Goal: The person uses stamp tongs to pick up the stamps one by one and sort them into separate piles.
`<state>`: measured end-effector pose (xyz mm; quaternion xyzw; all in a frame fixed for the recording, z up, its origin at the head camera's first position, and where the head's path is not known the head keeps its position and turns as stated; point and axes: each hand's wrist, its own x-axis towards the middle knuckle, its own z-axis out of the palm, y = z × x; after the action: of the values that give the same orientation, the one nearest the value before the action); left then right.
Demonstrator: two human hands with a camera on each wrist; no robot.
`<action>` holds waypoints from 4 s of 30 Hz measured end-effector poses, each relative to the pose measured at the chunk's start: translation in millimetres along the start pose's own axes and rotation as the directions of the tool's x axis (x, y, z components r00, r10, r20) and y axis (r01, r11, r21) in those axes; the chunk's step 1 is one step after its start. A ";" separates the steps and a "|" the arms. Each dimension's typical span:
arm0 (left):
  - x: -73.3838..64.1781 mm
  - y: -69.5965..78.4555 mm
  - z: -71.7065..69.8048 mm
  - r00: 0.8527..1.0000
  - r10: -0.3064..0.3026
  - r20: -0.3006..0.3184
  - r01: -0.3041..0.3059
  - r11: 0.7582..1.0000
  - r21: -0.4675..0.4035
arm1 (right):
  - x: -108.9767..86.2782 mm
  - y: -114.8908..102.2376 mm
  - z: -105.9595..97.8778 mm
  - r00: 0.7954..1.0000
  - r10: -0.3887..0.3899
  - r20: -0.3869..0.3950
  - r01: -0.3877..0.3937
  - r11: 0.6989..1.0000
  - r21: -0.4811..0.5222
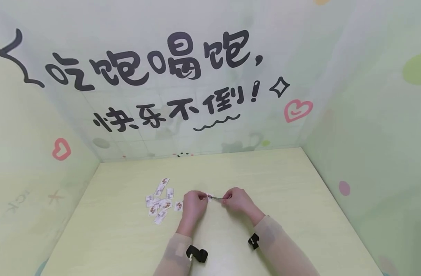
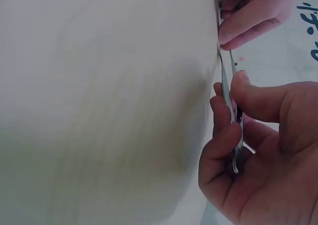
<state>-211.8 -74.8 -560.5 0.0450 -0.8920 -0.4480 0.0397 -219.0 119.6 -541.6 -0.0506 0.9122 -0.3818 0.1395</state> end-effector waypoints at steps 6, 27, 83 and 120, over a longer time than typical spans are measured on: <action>7.3 0.9 -6.9 0.998 -0.028 0.064 0.028 1.000 0.003 | 22.0 10.2 -22.1 0.987 -0.062 0.149 0.073 0.995 -0.069; 2.9 -4.0 -8.9 0.998 -0.034 0.050 0.036 0.998 -0.044 | 23.4 5.7 -20.5 0.978 -0.006 0.208 -0.006 0.998 0.056; 9.2 -12.1 -14.1 0.976 -0.044 0.215 0.056 0.997 -0.054 | 31.7 10.4 -11.6 0.975 -0.155 0.157 0.165 0.985 -0.053; 2.2 -17.0 -25.4 0.982 0.028 0.185 -0.012 0.996 -0.089 | 27.5 3.5 -0.9 0.986 -0.075 0.148 0.080 0.996 -0.030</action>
<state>-210.4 -105.4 -558.9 -0.0078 -0.8717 -0.4885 -0.0375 -245.6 117.3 -549.4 -0.1165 0.9036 -0.3657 0.1901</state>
